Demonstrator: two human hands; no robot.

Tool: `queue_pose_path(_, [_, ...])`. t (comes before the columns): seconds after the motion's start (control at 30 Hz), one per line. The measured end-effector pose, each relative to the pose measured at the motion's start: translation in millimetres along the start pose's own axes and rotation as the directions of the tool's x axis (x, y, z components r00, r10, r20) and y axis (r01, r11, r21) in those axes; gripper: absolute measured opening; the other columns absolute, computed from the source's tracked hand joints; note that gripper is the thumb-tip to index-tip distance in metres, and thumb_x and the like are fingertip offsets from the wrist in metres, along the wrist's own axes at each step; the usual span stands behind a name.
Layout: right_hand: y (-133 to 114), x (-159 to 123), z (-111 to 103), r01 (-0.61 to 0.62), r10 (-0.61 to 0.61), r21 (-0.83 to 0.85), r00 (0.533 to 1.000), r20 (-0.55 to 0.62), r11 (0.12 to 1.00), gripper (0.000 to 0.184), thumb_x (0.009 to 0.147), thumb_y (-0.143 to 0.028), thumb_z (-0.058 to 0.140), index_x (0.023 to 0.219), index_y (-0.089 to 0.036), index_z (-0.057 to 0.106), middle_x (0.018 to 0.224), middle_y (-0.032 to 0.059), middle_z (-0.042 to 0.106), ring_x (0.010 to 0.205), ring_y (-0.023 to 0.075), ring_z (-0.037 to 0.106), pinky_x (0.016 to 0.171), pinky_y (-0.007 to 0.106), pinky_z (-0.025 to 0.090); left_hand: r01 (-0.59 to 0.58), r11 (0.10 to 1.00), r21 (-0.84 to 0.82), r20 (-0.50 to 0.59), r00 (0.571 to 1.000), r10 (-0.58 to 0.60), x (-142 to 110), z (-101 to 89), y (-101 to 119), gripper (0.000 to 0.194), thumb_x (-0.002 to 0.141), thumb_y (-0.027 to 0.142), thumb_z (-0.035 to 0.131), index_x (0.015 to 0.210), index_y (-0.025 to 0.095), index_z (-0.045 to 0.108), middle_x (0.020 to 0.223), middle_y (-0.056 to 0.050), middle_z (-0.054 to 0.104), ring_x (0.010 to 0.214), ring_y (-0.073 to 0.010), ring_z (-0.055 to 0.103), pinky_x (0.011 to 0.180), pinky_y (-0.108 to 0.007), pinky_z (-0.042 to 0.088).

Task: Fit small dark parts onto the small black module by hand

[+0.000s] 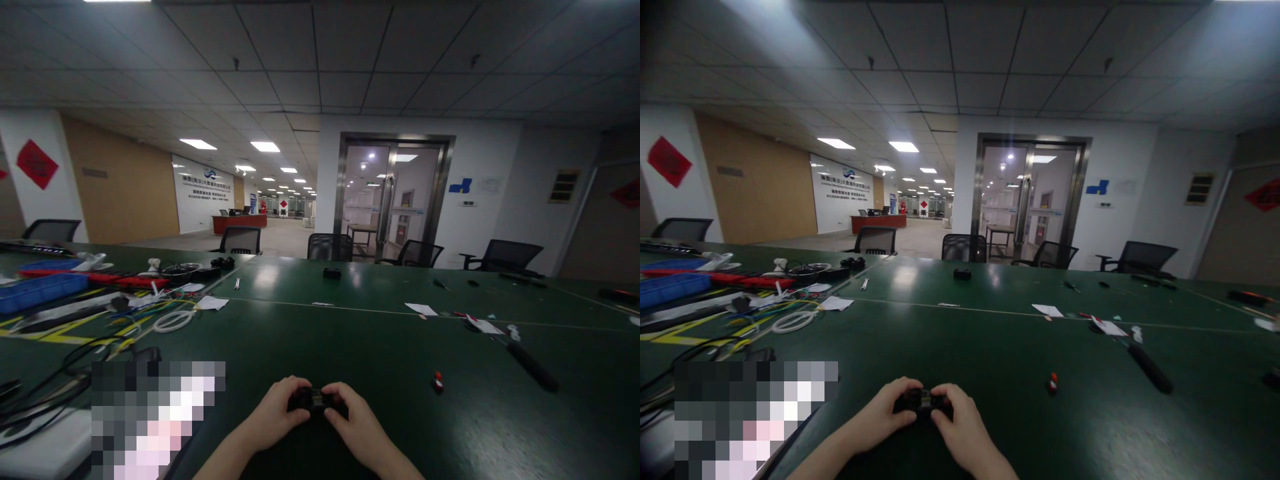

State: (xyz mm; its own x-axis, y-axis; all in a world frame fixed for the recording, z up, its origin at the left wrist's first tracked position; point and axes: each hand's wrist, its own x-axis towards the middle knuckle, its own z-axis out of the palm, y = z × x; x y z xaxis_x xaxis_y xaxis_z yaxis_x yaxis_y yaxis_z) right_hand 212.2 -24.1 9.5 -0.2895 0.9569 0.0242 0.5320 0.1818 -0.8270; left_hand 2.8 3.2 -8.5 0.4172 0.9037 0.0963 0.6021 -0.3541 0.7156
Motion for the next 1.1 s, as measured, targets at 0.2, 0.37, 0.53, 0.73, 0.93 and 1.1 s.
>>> queue_pose_path(0.2, [-0.7, -0.3, -1.3, 0.004, -0.004, 0.01, 1.0, 0.002, 1.0, 0.029, 0.079, -0.026, 0.053, 0.107, -0.029, 0.058, 0.107, -0.0008, 0.058, 0.102, 0.0196, 0.054, 0.085, 0.032, 0.041, 0.006, 1.0, -0.017, 0.011, 1.0, -0.006, -1.0, -1.1, 3.7, 0.045, 0.071, 0.026, 0.062, 0.115, 0.024, 0.054, 0.11, -0.003, 0.058, 0.101, -0.0216, 0.051, 0.09, -0.032, 0.039])
queue_pose_path(0.37, [1.0, 0.6, -1.0, 0.003, -0.003, 0.004, 1.0, -0.003, 1.0, 0.03, 0.079, -0.026, 0.052, 0.108, -0.029, 0.057, 0.107, -0.0004, 0.058, 0.102, 0.02, 0.054, 0.084, 0.033, 0.042, 0.024, 0.999, -0.039, 0.016, 1.0, -0.023, -1.2, -1.6, 6.9, 0.051, 0.07, 0.025, 0.063, 0.12, 0.022, 0.051, 0.114, -0.004, 0.057, 0.105, -0.022, 0.051, 0.094, -0.032, 0.037])
queue_pose_path(0.53, [7.7, 3.7, 2.3, 0.029, -0.029, -0.022, 0.999, -0.015, 0.999, 0.031, 0.077, -0.027, 0.053, 0.108, -0.028, 0.058, 0.106, -0.0001, 0.059, 0.099, 0.0198, 0.054, 0.083, 0.032, 0.041, 0.014, 1.0, -0.013, 0.023, 1.0, -0.014, -1.0, -2.0, 8.6, 0.045, 0.071, 0.025, 0.061, 0.116, 0.022, 0.054, 0.11, -0.004, 0.058, 0.102, -0.0221, 0.051, 0.092, -0.032, 0.038])
queue_pose_path(0.73, [8.6, 4.2, 3.4, 0.047, -0.048, -0.031, 0.998, -0.03, 0.998, 0.03, 0.077, -0.027, 0.053, 0.107, -0.027, 0.058, 0.105, 0.0, 0.06, 0.1, 0.0195, 0.054, 0.083, 0.031, 0.041, 0.003, 1.0, 0.006, 0.014, 1.0, -0.003, -1.4, -3.2, 10.8, 0.042, 0.071, 0.022, 0.061, 0.112, 0.023, 0.056, 0.108, -0.003, 0.058, 0.101, -0.0212, 0.052, 0.091, -0.031, 0.038])
queue_pose_path(0.93, [6.8, 1.6, 2.2, 0.027, -0.027, -0.021, 1.0, -0.013, 0.999, 0.03, 0.078, -0.027, 0.053, 0.107, -0.029, 0.058, 0.107, -0.0003, 0.059, 0.1, 0.0197, 0.054, 0.081, 0.032, 0.042, 0.006, 1.0, 0.017, 0.021, 1.0, -0.006, -2.6, -4.6, 13.2, 0.04, 0.072, 0.023, 0.062, 0.112, 0.024, 0.056, 0.108, -0.002, 0.058, 0.101, -0.0208, 0.051, 0.092, -0.031, 0.037])
queue_pose_path(1.1, [6.7, 2.0, 2.6, 0.057, -0.058, -0.037, 0.998, -0.027, 0.998, 0.031, 0.078, -0.027, 0.053, 0.108, -0.028, 0.058, 0.105, -0.0001, 0.06, 0.098, 0.0194, 0.055, 0.082, 0.031, 0.042, 0.006, 1.0, 0.024, 0.024, 1.0, -0.006, -2.5, -4.5, 12.9, 0.04, 0.072, 0.022, 0.062, 0.111, 0.024, 0.057, 0.107, -0.003, 0.058, 0.099, -0.0205, 0.052, 0.09, -0.031, 0.038])
